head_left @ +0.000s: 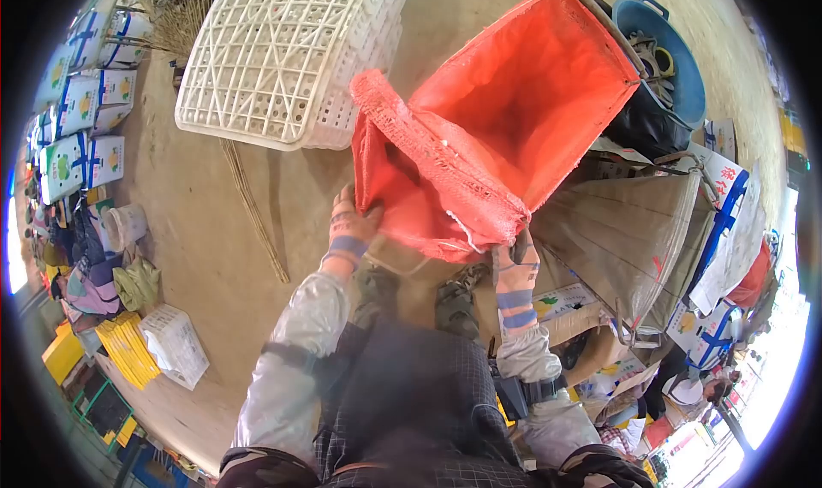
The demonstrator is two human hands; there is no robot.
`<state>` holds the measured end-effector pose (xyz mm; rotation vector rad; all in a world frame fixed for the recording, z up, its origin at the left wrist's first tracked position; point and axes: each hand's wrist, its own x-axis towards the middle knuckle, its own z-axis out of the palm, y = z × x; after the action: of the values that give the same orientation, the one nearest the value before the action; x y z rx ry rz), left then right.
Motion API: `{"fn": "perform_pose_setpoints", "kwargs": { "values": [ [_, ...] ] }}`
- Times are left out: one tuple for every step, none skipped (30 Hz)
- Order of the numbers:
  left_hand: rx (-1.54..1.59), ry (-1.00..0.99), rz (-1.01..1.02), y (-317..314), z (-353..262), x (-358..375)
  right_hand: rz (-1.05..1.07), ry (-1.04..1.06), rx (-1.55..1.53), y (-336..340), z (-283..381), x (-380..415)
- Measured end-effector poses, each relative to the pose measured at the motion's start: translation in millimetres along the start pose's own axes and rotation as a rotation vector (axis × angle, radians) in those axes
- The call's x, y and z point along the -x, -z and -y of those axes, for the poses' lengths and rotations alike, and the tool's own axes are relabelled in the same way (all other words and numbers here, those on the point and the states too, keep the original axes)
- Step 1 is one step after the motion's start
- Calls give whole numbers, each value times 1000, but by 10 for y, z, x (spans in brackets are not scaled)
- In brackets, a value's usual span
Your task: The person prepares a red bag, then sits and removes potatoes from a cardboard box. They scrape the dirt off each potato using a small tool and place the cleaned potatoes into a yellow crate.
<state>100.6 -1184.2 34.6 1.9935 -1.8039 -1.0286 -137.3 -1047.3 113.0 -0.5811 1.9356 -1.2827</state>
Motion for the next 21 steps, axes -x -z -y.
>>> {"fn": "perform_pose_setpoints", "kwargs": {
  "values": [
    [220, 42, 26, 19, 109, 64, 27, -85, 51, 1, 6, 42],
    [439, 84, 50, 42, 233, 109, 53, -170, 102, 1, 19, 88],
    [658, 125, 73, 73, 331, 134, 79, -254, 151, -4, 31, 125],
    [792, 235, 105, 172, 314, 145, -10, -423, 105, -58, -121, 130],
    [1083, 299, 149, 245, 287, 131, 47, -488, -221, -31, -237, 137],
    [1374, 363, 193, 295, 289, 117, 106, -546, -549, -41, -215, 130],
    [1666, 425, 237, 333, 303, 104, 165, -596, -877, -58, -195, 123],
    [1740, 396, 243, 347, 328, 90, 186, -577, -1018, -112, -191, 113],
    [1860, 391, 363, 270, 509, 59, 206, -556, -1160, -226, -95, 97],
    [1976, 383, 489, 118, 796, 14, 225, -531, -1303, -291, -46, 90],
    [2037, 368, 602, 101, 785, 11, 216, -268, -847, -289, -154, 103],
    [2087, 356, 719, 82, 777, 8, 196, -16, -383, -253, -374, 119],
    [2084, 338, 812, 243, 403, 79, 175, -85, -623, -252, -332, 130],
    [2077, 320, 904, 315, 204, 124, 140, -150, -864, -256, -270, 141],
    [2147, 349, 868, 262, 237, 130, 136, -17, -594, -263, -294, 104],
    [2213, 380, 827, 226, 276, 137, 124, -37, -617, -268, -312, 111],
    [2076, 344, 751, 195, 312, 143, 110, -83, -662, -288, -337, 116],
    [1928, 316, 682, 196, 292, 146, 96, -128, -692, -327, -358, 105],
    [1777, 298, 619, 205, 254, 148, 94, -163, -723, -387, -403, 55],
    [1641, 227, 599, 220, 134, 114, 95, -200, -757, -452, -455, -20],
    [1605, 228, 621, 175, 176, 46, 99, -237, -792, -529, -509, -116]
  ]
}}
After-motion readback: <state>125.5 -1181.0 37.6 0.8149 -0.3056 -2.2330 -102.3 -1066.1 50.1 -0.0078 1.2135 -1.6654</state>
